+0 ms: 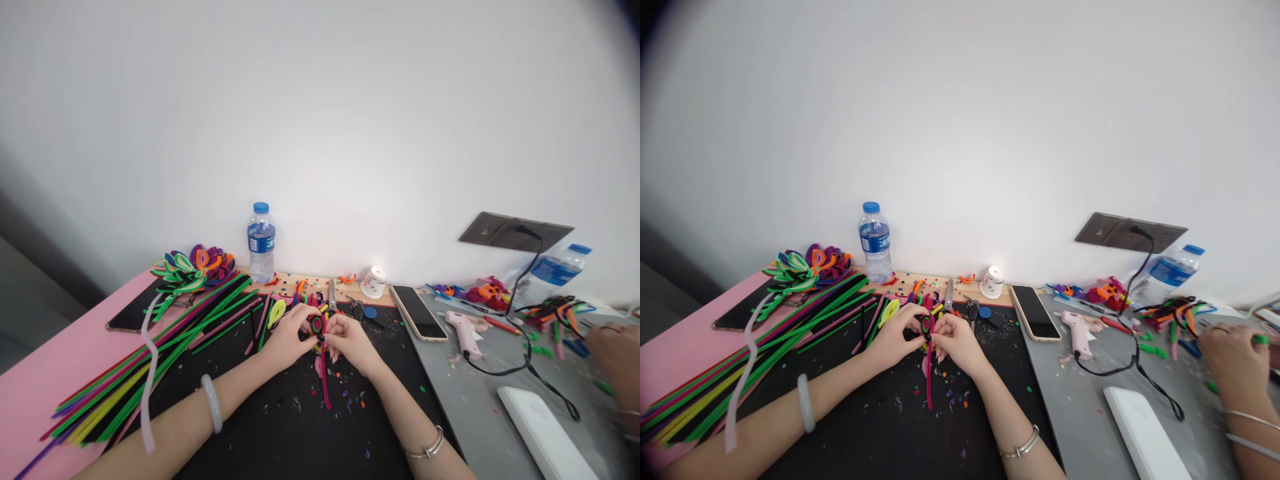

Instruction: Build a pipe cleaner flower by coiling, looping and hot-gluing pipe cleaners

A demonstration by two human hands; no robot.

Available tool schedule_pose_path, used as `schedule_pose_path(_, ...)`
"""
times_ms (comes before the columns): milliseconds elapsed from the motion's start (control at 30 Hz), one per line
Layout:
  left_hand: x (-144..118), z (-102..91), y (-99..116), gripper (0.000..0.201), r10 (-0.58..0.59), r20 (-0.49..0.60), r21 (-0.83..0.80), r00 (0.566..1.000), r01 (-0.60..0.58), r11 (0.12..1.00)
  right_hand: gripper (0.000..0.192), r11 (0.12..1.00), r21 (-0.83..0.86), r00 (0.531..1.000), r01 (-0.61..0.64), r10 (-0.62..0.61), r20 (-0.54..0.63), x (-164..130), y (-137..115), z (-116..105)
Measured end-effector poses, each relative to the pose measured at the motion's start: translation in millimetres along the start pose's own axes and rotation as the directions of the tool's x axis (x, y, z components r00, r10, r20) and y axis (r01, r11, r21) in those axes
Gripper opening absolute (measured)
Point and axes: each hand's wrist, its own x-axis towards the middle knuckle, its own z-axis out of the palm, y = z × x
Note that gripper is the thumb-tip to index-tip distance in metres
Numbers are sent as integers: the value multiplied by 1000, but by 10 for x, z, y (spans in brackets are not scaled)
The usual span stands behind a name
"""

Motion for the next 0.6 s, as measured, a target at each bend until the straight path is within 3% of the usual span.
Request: schedule_pose_path(600, -7, -25, 28, 30, 68, 23, 59, 997, -70, 996, 22, 1000, 19, 1000, 4, -4, 0, -2, -10, 6)
